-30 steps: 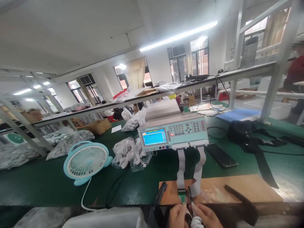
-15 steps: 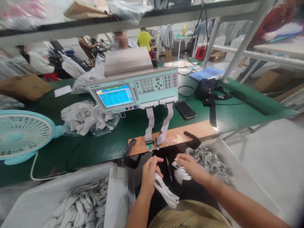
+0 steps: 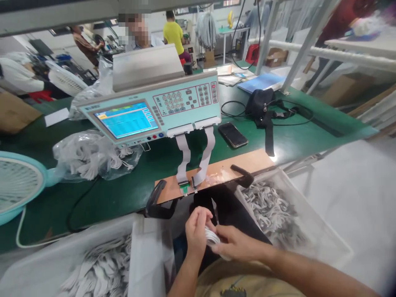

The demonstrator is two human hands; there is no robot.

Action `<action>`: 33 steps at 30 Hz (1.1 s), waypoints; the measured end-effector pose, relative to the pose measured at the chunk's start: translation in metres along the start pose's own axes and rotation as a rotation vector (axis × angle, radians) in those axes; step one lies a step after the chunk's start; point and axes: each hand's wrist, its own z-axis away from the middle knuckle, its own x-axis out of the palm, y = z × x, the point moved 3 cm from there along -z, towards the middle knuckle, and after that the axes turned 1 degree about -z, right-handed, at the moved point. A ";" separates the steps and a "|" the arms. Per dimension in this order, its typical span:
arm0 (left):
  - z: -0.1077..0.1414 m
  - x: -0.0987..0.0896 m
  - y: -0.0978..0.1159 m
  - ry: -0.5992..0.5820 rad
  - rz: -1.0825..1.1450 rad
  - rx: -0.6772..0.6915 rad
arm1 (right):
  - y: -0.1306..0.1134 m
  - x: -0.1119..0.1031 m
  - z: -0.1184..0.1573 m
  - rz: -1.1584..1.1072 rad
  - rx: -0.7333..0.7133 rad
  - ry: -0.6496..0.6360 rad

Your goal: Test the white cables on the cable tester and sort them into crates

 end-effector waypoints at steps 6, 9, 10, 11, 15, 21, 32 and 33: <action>0.006 -0.025 0.006 -0.167 -0.230 0.032 | 0.004 -0.012 -0.008 0.580 -0.327 0.163; 0.007 -0.032 -0.004 -0.403 -0.290 -0.162 | 0.010 -0.017 -0.008 0.901 -0.473 0.135; 0.008 -0.033 -0.006 -0.443 -0.302 -0.184 | 0.012 -0.018 -0.009 0.965 -0.496 0.118; 0.008 -0.034 -0.007 -0.471 -0.314 -0.191 | 0.014 -0.018 -0.010 1.013 -0.518 0.103; 0.012 -0.034 -0.007 -0.507 -0.342 -0.176 | 0.013 -0.014 -0.013 1.082 -0.617 0.041; 0.015 -0.032 -0.014 -0.402 -0.054 -0.425 | 0.003 -0.010 -0.011 0.966 -0.672 0.146; 0.024 -0.021 -0.029 -0.142 0.002 -0.378 | -0.038 0.003 -0.003 1.153 -0.507 -0.040; 0.024 -0.020 -0.029 -0.136 -0.025 -0.356 | -0.041 0.005 -0.002 1.160 -0.485 -0.065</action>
